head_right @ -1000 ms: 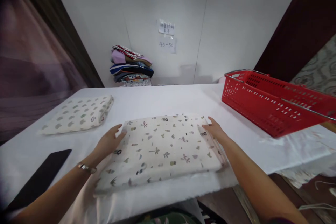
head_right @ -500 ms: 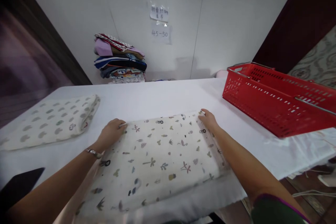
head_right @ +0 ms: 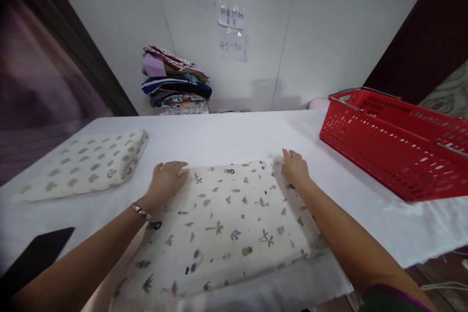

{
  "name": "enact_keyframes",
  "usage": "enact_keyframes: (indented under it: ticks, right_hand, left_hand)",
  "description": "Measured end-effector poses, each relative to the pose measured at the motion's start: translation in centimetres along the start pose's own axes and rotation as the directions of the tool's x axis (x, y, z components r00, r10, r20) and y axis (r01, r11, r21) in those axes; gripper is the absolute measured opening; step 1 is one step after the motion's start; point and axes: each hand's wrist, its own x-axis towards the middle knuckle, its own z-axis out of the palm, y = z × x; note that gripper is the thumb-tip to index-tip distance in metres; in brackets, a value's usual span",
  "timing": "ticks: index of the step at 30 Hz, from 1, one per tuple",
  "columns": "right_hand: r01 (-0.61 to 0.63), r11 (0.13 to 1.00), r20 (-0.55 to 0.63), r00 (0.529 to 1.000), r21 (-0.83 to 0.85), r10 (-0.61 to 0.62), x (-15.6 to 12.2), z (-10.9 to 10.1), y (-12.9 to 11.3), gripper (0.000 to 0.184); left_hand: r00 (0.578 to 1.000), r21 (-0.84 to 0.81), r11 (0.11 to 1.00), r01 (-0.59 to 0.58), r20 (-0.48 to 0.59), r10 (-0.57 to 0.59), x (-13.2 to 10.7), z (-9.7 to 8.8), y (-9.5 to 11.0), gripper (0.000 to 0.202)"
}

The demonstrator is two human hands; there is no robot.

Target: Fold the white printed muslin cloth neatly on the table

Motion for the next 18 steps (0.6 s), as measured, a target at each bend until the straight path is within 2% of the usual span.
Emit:
enact_keyframes:
  ticks: [2,4,5,6,7,10,12,15,18]
  right_hand:
    - [0.253,0.963,0.051,0.967,-0.092,-0.249,-0.8,0.9,-2.0,0.054]
    - [0.508,0.847,0.203,0.856,-0.155,-0.476,-1.8,2.4,-3.7,0.058]
    - [0.596,0.789,0.289,0.789,-0.15,-0.542,-2.3,3.2,-4.2,0.061]
    - [0.64,0.756,0.353,0.745,-0.137,-0.566,-2.6,4.0,-4.6,0.064]
    - [0.657,0.743,0.396,0.72,-0.128,-0.569,-2.8,4.7,-4.8,0.067]
    - [0.638,0.756,0.416,0.733,-0.147,-0.538,-2.5,6.0,-4.7,0.069]
    - [0.636,0.757,0.404,0.739,-0.151,-0.54,-2.0,6.1,-4.5,0.069]
    - [0.635,0.762,0.428,0.728,-0.127,-0.536,-1.8,5.5,-4.6,0.068]
    - [0.606,0.784,0.413,0.754,-0.136,-0.511,-2.9,4.5,-4.1,0.068]
  left_hand:
    - [0.983,0.009,0.985,-0.172,-0.061,0.172,-0.3,0.4,2.0,0.039]
    - [0.933,-0.004,0.934,-0.358,-0.047,0.357,-0.9,1.7,3.9,0.046]
    - [0.906,-0.017,0.906,-0.424,-0.023,0.423,-1.1,2.5,4.6,0.051]
    - [0.892,-0.032,0.891,-0.452,0.002,0.452,-1.3,3.4,5.2,0.056]
    - [0.894,-0.047,0.894,-0.445,0.028,0.447,-1.4,4.2,5.5,0.06]
    - [0.928,-0.082,0.93,-0.359,0.077,0.365,-1.0,5.7,5.7,0.068]
    - [0.93,-0.106,0.933,-0.343,0.099,0.353,-0.4,5.8,5.5,0.07]
    - [0.919,-0.157,0.932,-0.328,0.173,0.353,0.0,4.7,5.2,0.071]
    - [0.931,-0.18,0.941,-0.286,0.181,0.318,-1.4,3.1,4.5,0.07]
